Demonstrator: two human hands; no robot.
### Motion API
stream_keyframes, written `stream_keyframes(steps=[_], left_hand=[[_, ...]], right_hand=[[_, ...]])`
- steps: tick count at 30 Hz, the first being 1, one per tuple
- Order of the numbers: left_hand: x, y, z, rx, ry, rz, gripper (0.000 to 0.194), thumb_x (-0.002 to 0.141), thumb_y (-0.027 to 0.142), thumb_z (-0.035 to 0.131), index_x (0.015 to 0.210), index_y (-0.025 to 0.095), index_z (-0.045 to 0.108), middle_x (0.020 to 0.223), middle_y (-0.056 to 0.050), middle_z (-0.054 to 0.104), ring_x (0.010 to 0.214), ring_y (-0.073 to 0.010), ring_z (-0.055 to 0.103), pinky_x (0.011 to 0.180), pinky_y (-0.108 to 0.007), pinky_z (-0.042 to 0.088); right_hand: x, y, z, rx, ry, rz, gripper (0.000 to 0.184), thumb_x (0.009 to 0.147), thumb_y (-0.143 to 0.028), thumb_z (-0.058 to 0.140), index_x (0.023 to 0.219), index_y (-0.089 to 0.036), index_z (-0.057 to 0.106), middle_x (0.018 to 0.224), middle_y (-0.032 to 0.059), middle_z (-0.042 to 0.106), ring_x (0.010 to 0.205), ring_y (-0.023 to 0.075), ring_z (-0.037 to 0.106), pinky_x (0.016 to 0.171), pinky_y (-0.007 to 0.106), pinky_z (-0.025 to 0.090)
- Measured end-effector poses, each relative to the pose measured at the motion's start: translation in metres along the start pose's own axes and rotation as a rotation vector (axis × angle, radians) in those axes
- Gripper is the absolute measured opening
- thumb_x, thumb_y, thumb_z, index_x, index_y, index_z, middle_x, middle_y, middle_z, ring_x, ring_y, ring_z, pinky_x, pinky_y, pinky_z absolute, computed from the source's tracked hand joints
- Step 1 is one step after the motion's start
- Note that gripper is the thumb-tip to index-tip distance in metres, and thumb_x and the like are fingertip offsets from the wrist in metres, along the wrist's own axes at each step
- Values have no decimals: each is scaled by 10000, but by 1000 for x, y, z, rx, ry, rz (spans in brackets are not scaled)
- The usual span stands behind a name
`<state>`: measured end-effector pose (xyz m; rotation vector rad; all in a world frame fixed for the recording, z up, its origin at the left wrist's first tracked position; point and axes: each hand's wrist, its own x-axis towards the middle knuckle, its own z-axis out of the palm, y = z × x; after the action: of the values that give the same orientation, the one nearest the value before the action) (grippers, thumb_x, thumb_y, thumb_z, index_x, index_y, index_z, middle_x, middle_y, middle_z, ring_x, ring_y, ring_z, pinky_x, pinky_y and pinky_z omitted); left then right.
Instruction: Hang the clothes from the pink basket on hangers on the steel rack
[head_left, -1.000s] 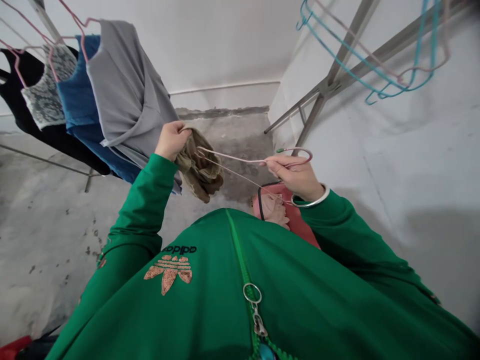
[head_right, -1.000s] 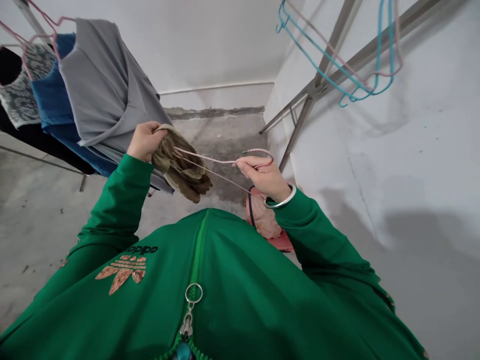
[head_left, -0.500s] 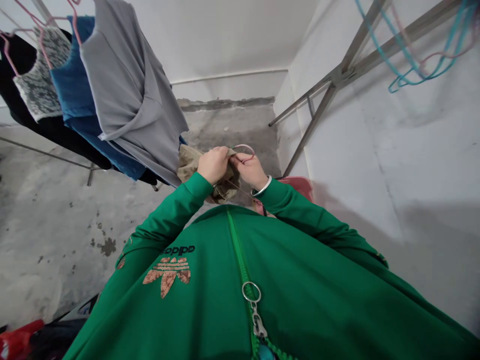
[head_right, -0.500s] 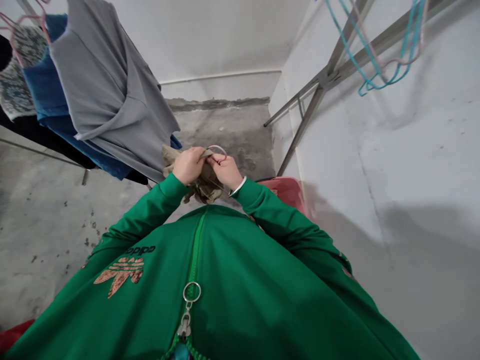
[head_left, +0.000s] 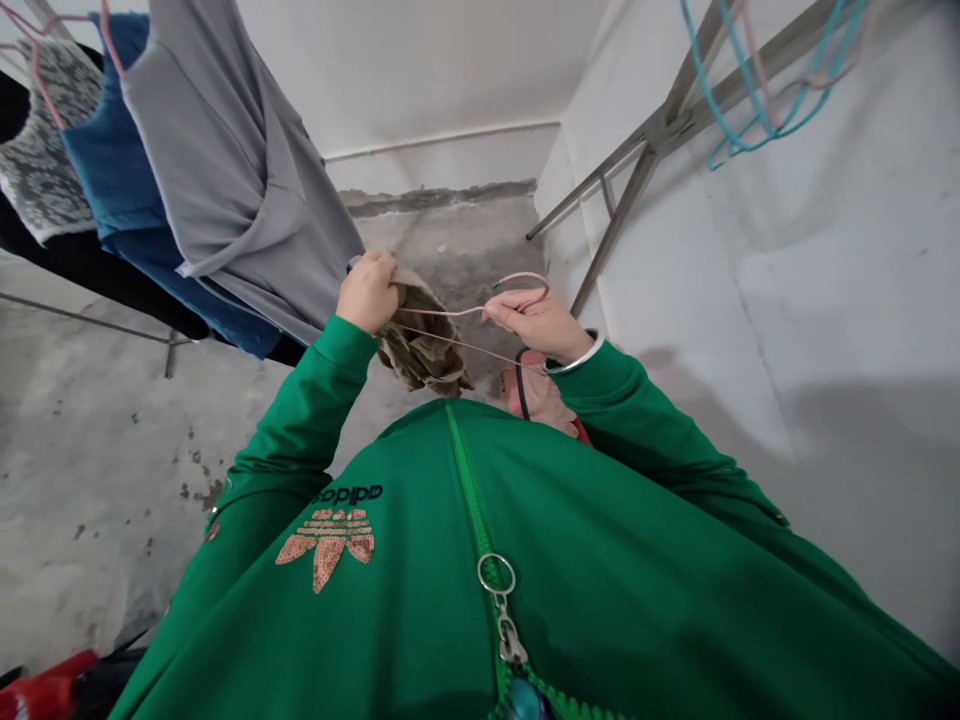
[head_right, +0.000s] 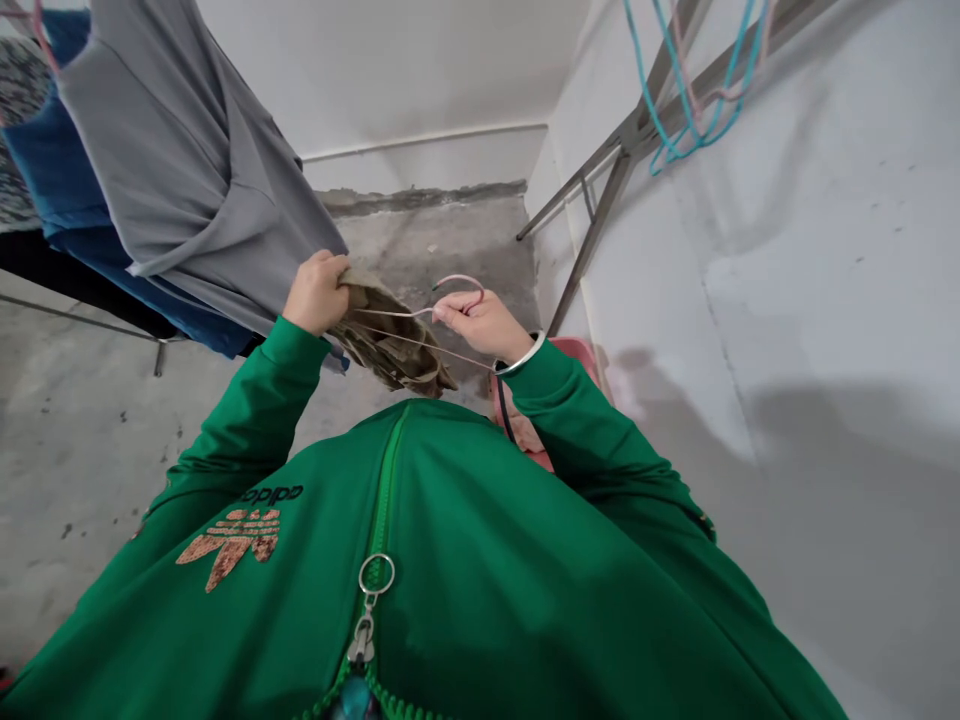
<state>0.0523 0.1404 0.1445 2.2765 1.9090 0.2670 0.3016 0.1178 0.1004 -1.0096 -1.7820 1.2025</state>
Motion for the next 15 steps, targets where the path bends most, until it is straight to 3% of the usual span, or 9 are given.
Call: stream_keyframes(steps=[5,9,12,15], left_hand=[[-8,40,15,31,-79,100,210,797,78,443,860,141,633,993,-121,590,942,-250,594,810,-356,464],[-16,58,24,41,-113,174,225,845,101,425,925,132,633,1043,-129,571,856,-217,601,749,-340,460],[-19,53,22,28,-89,252,237,866,94,407,900,150,635,1089,-112,559,861,-187,585,760,-316,453],[-22,45,18,140,-105,260,277,884,93,372,932,166,635,1062,-104,576,872,-196,588,712,-304,443]], right_hand=[[10,3,28,19,142,-8,427,826,-537,535,651,-154,598,640,11,536,647,118,480,647,261,405],[17,21,48,97,105,-9,491,798,-597,539,591,-151,535,610,-2,489,628,105,437,627,253,384],[16,29,44,95,132,-17,474,816,-588,536,677,-139,596,592,-13,474,590,93,409,583,242,364],[12,16,20,6,69,-39,445,869,-538,511,765,-126,645,593,-6,503,556,89,419,560,246,378]])
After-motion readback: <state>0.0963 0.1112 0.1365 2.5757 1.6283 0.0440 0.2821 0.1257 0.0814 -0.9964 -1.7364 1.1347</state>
